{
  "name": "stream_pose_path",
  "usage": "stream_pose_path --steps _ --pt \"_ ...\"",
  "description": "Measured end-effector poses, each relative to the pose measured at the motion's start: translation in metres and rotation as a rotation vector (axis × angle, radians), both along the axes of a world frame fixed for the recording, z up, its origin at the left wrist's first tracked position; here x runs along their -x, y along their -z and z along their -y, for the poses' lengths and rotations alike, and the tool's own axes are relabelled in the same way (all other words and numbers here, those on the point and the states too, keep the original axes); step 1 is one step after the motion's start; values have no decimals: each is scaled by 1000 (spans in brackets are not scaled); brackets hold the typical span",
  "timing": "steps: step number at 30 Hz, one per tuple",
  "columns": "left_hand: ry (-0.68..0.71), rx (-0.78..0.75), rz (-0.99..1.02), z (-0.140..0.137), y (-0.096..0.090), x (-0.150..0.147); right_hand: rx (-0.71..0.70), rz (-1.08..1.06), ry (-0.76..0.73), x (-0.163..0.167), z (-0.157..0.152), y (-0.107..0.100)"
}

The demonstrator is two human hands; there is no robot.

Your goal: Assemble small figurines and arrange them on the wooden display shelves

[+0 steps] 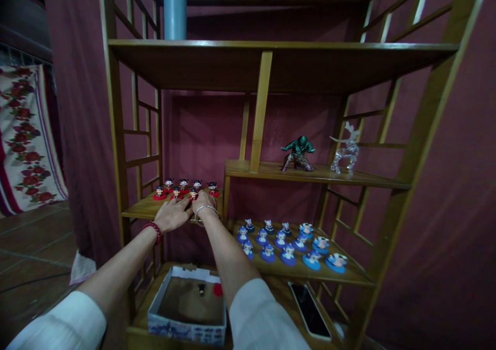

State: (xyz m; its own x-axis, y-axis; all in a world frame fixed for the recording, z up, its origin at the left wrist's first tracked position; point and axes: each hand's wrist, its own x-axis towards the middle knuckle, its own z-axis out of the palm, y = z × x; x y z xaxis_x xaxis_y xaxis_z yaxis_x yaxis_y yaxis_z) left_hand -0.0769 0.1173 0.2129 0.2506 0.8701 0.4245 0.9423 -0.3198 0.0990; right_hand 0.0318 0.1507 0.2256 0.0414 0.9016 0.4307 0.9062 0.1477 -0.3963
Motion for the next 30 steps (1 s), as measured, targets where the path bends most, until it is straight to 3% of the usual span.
stream_pose_path --steps 9,20,30 --pt "-28 25 -40 3 -3 -1 0 3 -4 0 -2 3" --pt "-24 -77 -34 7 2 1 -11 -21 -6 0 3 4" --pt "-18 -22 -41 4 2 1 -26 -38 -9 -1 1 5"
